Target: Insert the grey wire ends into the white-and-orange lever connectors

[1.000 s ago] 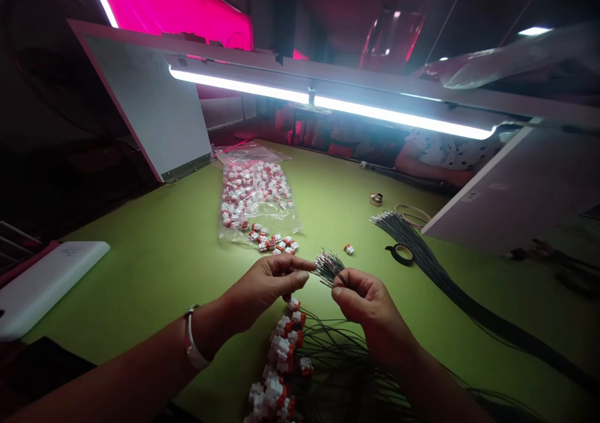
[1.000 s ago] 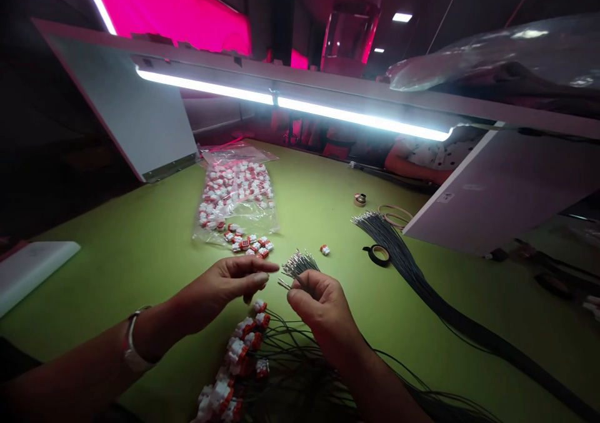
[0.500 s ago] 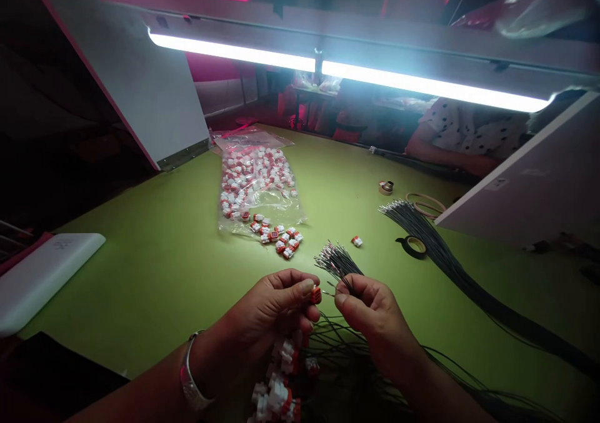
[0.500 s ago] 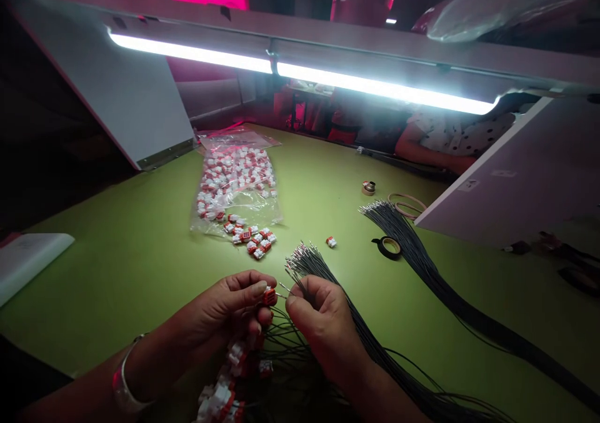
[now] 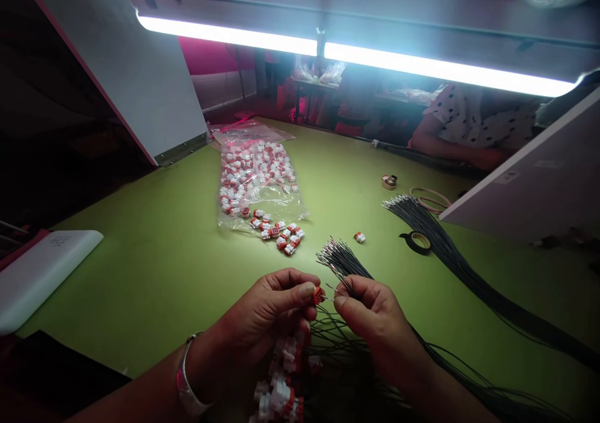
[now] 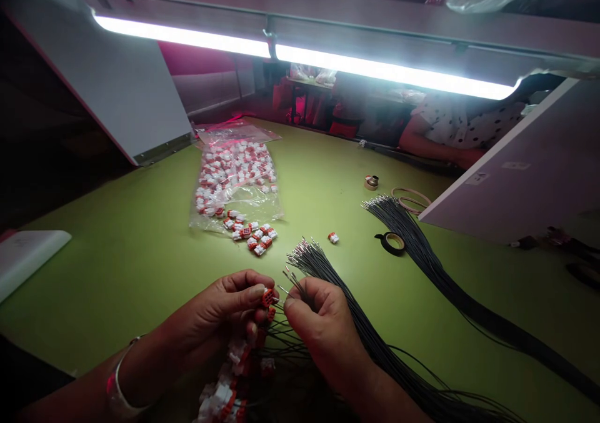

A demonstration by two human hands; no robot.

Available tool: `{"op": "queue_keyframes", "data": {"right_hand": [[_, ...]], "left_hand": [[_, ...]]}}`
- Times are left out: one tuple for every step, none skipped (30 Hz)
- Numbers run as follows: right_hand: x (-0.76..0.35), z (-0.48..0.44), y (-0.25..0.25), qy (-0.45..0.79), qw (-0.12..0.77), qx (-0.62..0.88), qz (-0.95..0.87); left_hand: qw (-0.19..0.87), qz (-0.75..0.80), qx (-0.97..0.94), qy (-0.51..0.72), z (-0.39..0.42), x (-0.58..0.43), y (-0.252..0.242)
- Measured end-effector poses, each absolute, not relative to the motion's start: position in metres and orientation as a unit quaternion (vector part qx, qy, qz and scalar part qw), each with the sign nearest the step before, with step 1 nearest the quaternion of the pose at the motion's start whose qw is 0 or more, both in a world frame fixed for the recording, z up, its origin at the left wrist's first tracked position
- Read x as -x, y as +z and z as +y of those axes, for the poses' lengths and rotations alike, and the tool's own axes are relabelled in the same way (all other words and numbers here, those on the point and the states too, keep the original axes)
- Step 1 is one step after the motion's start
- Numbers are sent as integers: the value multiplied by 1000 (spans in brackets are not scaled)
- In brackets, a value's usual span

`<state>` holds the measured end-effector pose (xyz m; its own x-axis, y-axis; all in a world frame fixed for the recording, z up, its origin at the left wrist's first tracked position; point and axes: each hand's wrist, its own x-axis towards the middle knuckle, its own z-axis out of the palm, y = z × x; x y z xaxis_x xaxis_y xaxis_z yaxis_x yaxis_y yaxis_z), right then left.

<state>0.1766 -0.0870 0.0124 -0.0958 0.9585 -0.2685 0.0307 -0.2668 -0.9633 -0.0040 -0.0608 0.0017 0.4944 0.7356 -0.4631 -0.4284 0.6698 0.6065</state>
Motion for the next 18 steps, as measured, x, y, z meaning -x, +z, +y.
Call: {"op": "queue_keyframes", "data": {"right_hand": [[-176, -87, 13, 584, 397, 542, -456], [-176, -87, 14, 585, 395, 542, -456], [-175, -88, 14, 588, 394, 541, -454], [-175, -88, 15, 592, 393, 541, -450], [-174, -88, 15, 597, 392, 540, -445], [-174, -88, 15, 602, 391, 539, -441], [-174, -88, 15, 606, 391, 537, -438], [-174, -89, 15, 608, 390, 535, -439], [-175, -89, 15, 609, 388, 532, -441], [-175, -89, 14, 609, 386, 531, -445], [-176, -90, 14, 608, 384, 531, -449], [-176, -90, 13, 606, 383, 531, -452], [-176, -90, 12, 604, 382, 533, -454], [-176, -90, 11, 601, 381, 534, -456], [-175, -90, 10, 601, 381, 533, -458], [-174, -90, 8, 601, 381, 531, -460], [-172, -90, 7, 601, 382, 529, -462], [-171, -90, 5, 603, 382, 525, -464]], "left_hand": [[835, 366, -216, 349, -61, 4, 1], [832, 368, -221, 351, -61, 4, 1], [828, 370, -228, 353, -62, 5, 0], [824, 374, -235, 356, -62, 5, 0], [819, 379, -241, 358, -63, 5, -1], [812, 385, -249, 361, -64, 5, -1], [804, 390, -261, 366, -64, 5, -1], [794, 393, -279, 371, -65, 5, 0], [783, 394, -299, 378, -65, 5, 0], [773, 392, -319, 384, -65, 5, 0], [765, 388, -337, 389, -66, 4, 0], [759, 385, -349, 392, -66, 4, 0], [758, 381, -355, 394, -66, 3, 0], [758, 377, -357, 394, -67, 3, -1], [759, 372, -360, 394, -69, 3, -2], [762, 367, -361, 393, -70, 3, -4], [766, 362, -361, 391, -73, 3, -6], [771, 356, -358, 388, -75, 4, -9]]}}
